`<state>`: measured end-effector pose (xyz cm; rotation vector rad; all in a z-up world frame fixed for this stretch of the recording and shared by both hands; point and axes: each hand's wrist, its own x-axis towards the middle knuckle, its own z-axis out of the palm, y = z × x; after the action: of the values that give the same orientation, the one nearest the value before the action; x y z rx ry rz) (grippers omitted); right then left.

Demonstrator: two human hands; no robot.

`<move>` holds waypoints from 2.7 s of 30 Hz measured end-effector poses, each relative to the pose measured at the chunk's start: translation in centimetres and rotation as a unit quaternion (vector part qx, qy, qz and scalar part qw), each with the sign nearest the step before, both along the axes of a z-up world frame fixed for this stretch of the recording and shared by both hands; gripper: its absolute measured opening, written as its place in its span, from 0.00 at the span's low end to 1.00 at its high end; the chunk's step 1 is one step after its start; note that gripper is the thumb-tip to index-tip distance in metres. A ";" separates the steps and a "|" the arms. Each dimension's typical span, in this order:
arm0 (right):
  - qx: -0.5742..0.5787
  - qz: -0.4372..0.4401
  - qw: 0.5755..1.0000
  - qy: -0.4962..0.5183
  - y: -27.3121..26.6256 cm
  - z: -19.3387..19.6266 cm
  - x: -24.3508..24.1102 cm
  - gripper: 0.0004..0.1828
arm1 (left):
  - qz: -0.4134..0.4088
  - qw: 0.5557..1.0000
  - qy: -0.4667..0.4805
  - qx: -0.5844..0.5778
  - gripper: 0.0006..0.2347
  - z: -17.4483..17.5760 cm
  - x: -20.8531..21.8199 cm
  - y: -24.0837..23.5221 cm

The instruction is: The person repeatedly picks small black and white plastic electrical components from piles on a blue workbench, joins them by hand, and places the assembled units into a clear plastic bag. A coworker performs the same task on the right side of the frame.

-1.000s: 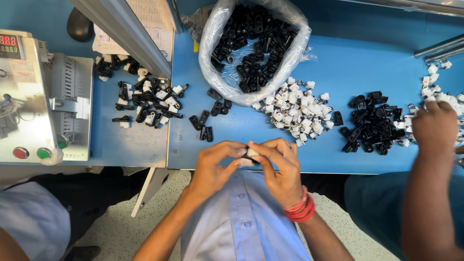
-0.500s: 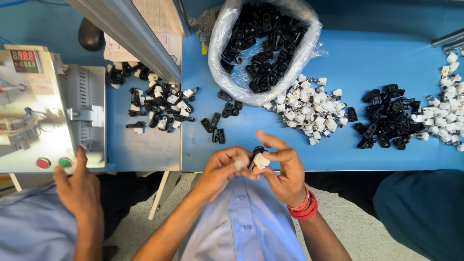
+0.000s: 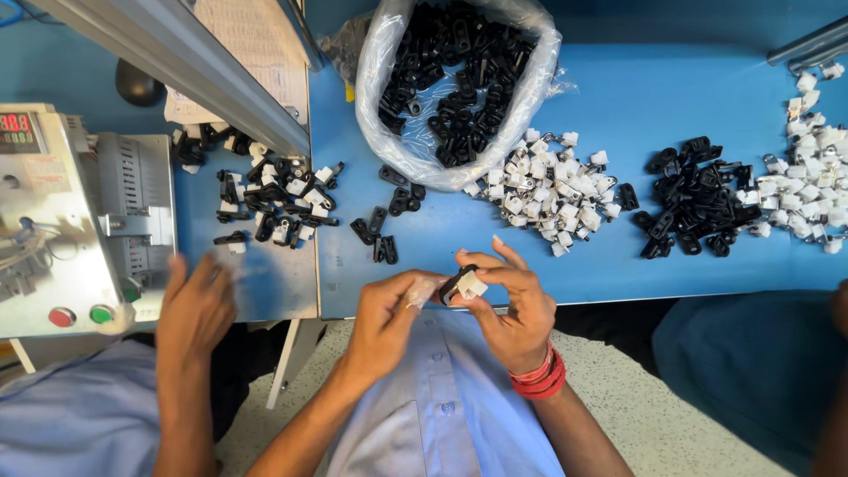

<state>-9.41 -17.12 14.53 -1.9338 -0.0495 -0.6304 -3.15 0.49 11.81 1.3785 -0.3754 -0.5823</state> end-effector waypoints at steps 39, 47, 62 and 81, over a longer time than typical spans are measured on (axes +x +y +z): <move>-0.090 0.093 0.985 0.114 -1.3 -1.6 0.3 0.27 | -0.113 0.989 0.093 0.033 0.11 -2.5 2.0 1.0; -0.089 0.091 0.989 0.078 -2.9 -2.9 -0.2 0.30 | -0.090 0.969 0.228 -0.038 0.12 -6.0 0.8 -0.6; 0.038 0.165 0.934 0.316 -4.0 -4.2 -0.7 0.32 | 0.002 0.997 0.062 0.054 0.15 -7.8 -2.7 -1.0; -0.242 -0.402 0.840 0.274 -7.4 -15.0 2.1 0.23 | 0.266 0.816 -0.283 0.429 0.26 -12.1 7.3 10.3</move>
<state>-7.30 -24.52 -0.51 -2.5530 1.1157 -0.5939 4.17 10.79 -0.26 2.4344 -0.1625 0.2073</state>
